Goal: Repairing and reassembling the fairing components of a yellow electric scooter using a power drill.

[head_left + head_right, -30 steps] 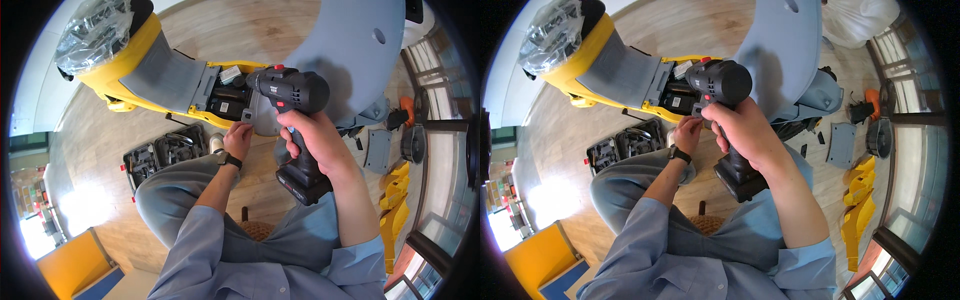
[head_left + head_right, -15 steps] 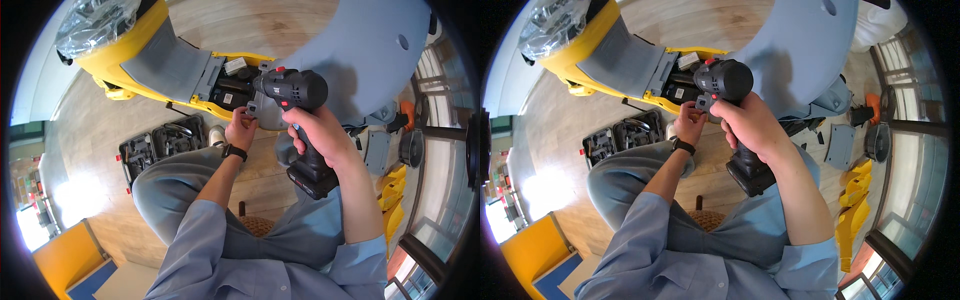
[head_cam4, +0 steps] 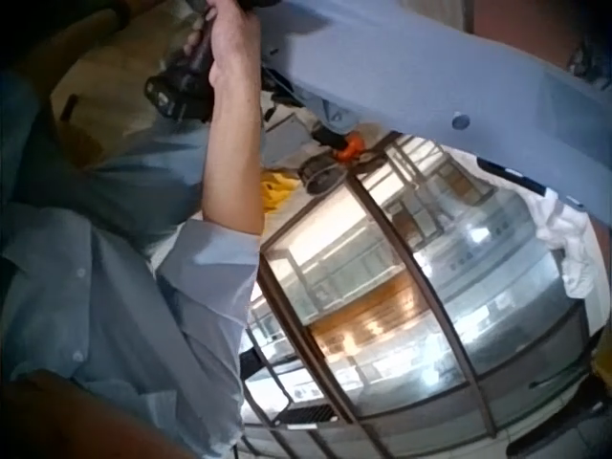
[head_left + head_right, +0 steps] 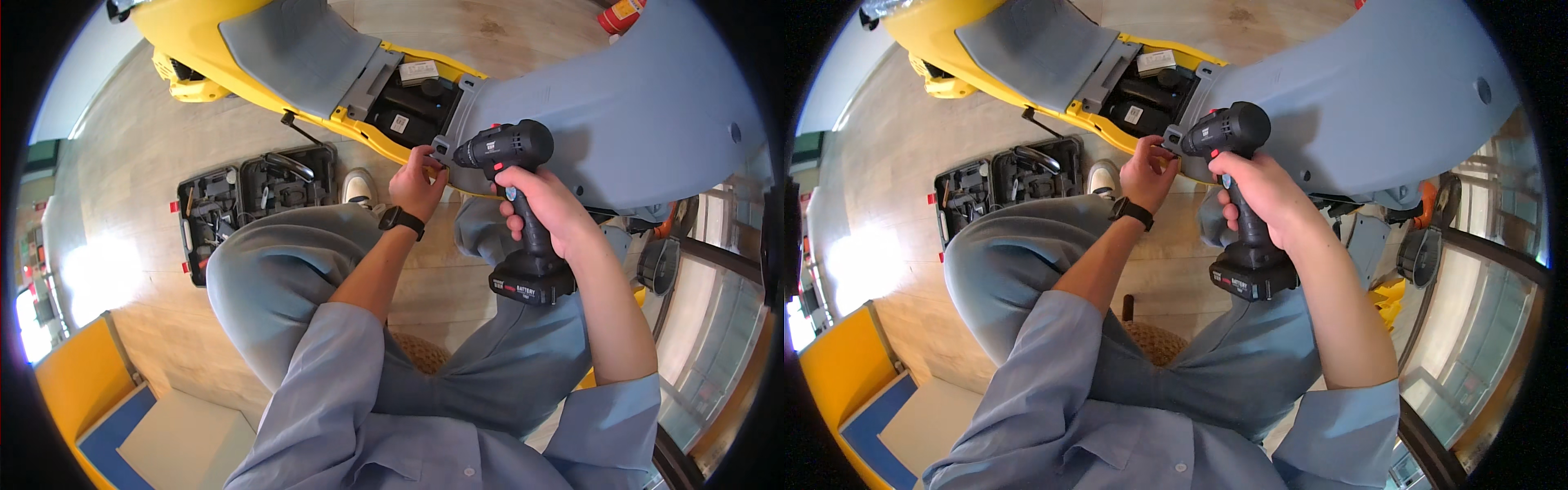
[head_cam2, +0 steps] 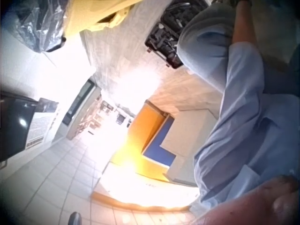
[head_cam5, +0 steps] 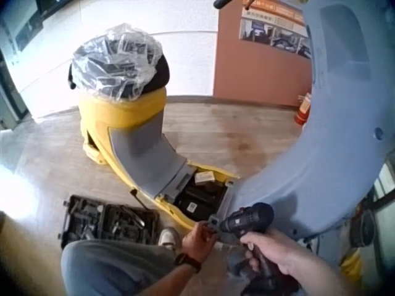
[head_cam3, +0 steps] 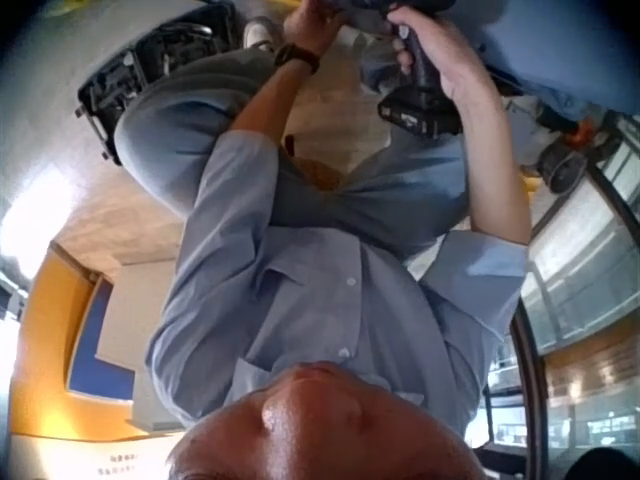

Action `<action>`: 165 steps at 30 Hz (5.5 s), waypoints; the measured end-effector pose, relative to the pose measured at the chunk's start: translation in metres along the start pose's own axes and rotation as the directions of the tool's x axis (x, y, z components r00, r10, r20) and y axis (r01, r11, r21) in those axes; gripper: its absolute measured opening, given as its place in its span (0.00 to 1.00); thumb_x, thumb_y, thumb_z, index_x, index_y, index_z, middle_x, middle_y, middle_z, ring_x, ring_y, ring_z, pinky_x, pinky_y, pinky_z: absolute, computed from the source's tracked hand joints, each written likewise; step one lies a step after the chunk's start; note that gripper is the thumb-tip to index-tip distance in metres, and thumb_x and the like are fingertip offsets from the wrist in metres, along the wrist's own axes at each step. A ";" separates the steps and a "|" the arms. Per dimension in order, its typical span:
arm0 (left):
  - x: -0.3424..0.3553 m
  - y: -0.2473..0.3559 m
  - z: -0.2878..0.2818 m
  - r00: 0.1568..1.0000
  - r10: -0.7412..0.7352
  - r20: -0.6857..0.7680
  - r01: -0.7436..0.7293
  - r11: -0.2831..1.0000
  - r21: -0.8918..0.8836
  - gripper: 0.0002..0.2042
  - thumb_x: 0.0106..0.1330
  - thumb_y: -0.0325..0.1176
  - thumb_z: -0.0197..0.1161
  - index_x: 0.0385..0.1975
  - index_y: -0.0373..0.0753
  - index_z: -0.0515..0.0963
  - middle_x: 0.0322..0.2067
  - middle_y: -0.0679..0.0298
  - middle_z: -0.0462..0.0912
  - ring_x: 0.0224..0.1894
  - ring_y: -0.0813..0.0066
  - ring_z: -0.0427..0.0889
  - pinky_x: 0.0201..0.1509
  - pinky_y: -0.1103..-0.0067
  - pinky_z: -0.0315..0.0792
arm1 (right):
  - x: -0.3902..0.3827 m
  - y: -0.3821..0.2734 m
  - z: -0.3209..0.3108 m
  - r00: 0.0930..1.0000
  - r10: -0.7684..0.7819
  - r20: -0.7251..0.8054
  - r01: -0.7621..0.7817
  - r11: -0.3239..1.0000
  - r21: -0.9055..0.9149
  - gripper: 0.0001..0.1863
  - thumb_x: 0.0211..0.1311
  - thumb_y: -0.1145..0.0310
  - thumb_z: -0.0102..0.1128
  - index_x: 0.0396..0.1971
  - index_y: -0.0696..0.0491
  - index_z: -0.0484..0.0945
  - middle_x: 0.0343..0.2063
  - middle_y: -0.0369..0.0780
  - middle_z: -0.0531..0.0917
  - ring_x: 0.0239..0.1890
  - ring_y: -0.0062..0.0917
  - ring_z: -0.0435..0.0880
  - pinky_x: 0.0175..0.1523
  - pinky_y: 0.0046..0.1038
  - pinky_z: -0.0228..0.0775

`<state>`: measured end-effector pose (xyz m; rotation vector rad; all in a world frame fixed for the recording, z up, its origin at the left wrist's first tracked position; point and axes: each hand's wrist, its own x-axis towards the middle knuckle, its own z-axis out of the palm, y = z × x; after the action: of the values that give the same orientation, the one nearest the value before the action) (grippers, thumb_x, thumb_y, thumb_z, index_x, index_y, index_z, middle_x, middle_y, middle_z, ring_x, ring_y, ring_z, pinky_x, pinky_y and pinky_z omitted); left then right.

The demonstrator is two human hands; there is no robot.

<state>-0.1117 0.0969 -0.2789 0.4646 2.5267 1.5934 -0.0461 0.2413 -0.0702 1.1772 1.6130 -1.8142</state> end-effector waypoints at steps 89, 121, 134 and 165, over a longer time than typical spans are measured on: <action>-0.022 -0.017 0.022 0.776 -0.545 0.318 0.621 0.571 -0.538 0.13 0.66 0.38 0.61 0.37 0.34 0.69 0.28 0.64 0.76 0.25 0.80 0.76 0.28 0.82 0.73 | 0.005 -0.012 0.023 0.995 0.062 -0.081 -0.080 0.966 -0.247 0.13 0.53 0.60 0.58 0.31 0.53 0.73 0.17 0.33 0.75 0.15 0.15 0.72 0.21 0.21 0.68; -0.027 -0.020 0.019 0.798 -0.475 0.371 0.595 0.528 -0.605 0.11 0.67 0.35 0.59 0.40 0.35 0.68 0.32 0.62 0.77 0.27 0.77 0.79 0.30 0.81 0.75 | 0.007 -0.016 0.030 0.995 0.076 -0.068 -0.091 0.963 -0.253 0.13 0.53 0.63 0.59 0.33 0.54 0.71 0.19 0.34 0.74 0.16 0.15 0.72 0.21 0.21 0.67; -0.025 -0.020 0.018 0.825 -0.443 0.350 0.562 0.573 -0.597 0.12 0.67 0.34 0.60 0.41 0.35 0.69 0.31 0.63 0.77 0.25 0.78 0.78 0.30 0.82 0.74 | 0.010 -0.017 0.033 0.994 0.073 -0.087 -0.096 0.950 -0.298 0.13 0.54 0.62 0.59 0.33 0.54 0.71 0.19 0.34 0.74 0.16 0.14 0.71 0.20 0.20 0.66; -0.027 -0.021 0.021 0.811 -0.470 0.348 0.582 0.591 -0.559 0.12 0.66 0.36 0.61 0.40 0.37 0.69 0.30 0.64 0.77 0.25 0.78 0.77 0.28 0.82 0.73 | 0.016 -0.017 0.025 0.994 0.093 -0.049 -0.102 0.960 -0.259 0.12 0.53 0.63 0.60 0.32 0.54 0.72 0.20 0.35 0.75 0.17 0.16 0.73 0.21 0.22 0.69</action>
<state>-0.0851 0.0983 -0.3089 -0.2306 1.5740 1.8906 -0.0760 0.2241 -0.0744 1.1513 1.7205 -1.4733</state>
